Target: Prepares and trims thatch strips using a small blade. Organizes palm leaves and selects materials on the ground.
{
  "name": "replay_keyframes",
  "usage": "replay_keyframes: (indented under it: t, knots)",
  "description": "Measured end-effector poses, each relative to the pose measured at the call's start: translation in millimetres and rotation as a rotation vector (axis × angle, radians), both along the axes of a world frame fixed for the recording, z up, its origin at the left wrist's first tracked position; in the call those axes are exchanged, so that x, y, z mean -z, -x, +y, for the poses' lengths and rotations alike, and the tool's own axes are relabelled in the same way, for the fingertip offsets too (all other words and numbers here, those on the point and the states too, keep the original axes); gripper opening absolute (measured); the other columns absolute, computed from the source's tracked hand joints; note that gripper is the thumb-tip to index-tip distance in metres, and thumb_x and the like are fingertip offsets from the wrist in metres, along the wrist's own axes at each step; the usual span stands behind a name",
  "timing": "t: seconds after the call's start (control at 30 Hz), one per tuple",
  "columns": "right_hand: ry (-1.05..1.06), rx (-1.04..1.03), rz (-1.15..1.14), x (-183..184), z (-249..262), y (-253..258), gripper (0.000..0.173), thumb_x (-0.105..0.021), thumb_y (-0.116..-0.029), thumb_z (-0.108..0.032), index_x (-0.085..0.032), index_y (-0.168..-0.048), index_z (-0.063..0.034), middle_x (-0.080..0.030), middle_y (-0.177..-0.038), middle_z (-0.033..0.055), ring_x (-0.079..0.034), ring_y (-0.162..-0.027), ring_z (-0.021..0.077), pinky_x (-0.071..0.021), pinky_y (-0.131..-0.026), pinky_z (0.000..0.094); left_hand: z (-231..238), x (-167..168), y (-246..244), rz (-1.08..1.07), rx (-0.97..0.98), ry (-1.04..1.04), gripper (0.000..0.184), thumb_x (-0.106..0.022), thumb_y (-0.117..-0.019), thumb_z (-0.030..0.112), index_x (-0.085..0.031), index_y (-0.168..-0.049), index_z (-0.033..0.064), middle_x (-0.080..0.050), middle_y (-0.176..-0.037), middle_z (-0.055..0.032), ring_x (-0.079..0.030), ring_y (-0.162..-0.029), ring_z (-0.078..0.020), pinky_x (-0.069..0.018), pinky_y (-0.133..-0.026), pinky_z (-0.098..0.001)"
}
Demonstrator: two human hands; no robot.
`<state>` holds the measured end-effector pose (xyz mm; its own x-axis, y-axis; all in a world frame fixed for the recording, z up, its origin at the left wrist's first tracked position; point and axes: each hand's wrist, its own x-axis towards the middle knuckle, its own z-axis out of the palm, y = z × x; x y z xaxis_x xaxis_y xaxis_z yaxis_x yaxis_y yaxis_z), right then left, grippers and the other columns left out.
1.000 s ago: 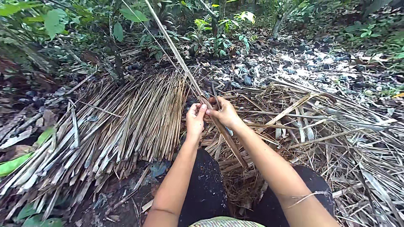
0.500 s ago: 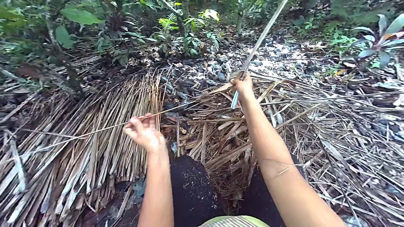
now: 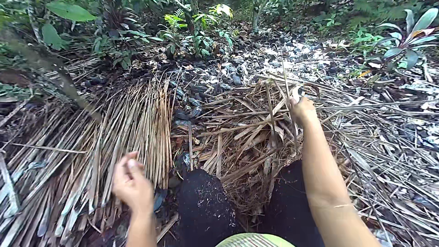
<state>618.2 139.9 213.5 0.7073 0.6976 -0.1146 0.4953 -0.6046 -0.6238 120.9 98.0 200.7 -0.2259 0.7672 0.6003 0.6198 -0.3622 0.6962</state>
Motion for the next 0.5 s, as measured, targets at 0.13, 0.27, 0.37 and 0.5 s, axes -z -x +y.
replay_keyframes:
  t: [0.13,0.27,0.37,0.5]
  knots:
    - [-0.422,-0.431,0.084,-16.1,-32.6,76.1,0.042,-0.033,-0.1120,-0.026,-0.049,-0.141,0.0000,-0.060,-0.102,0.0221,-0.060,-0.078,0.0324,-0.0520,-0.070,0.0498,-14.5,17.6,-50.6,0.194,0.144,0.022,0.037,-0.044,-0.1066,0.016,-0.067,-0.122,-0.0088,-0.071,-0.107,-0.0236,-0.068,-0.085,-0.0213,-0.0550,-0.079,-0.0368]
    - [-0.551,-0.962,0.521,-22.8,-68.0,157.2,0.040,-0.043,-0.1068,-0.019,-0.053,-0.144,-0.0074,-0.059,-0.076,0.0019,-0.051,-0.054,0.0065,-0.0474,-0.050,0.0238,-18.4,24.9,-82.0,0.149,0.216,0.011,0.032,-0.047,-0.1048,0.011,-0.070,-0.121,-0.0038,-0.072,-0.100,-0.0140,-0.064,-0.076,-0.0081,-0.0528,-0.072,-0.0237]
    - [-0.475,-1.138,0.599,-17.1,-73.9,186.9,0.047,-0.050,-0.1053,-0.015,-0.046,-0.151,-0.0044,-0.062,-0.079,0.0032,-0.054,-0.060,0.0045,-0.0477,-0.056,0.0211,-24.0,25.7,-92.1,0.151,0.273,0.003,0.030,-0.047,-0.1046,0.010,-0.070,-0.117,-0.0033,-0.071,-0.096,-0.0109,-0.062,-0.075,-0.0051,-0.0515,-0.071,-0.0206]
    - [-0.356,-1.237,0.773,-9.7,-71.7,192.6,0.051,-0.050,-0.1049,-0.014,-0.041,-0.155,-0.0080,-0.057,-0.074,-0.0007,-0.049,-0.057,0.0007,-0.0421,-0.053,0.0160,-34.3,23.4,-99.4,0.137,0.335,0.001,0.028,-0.047,-0.1052,0.010,-0.071,-0.112,-0.0043,-0.071,-0.095,-0.0077,-0.058,-0.072,0.0010,-0.0494,-0.069,-0.0153]
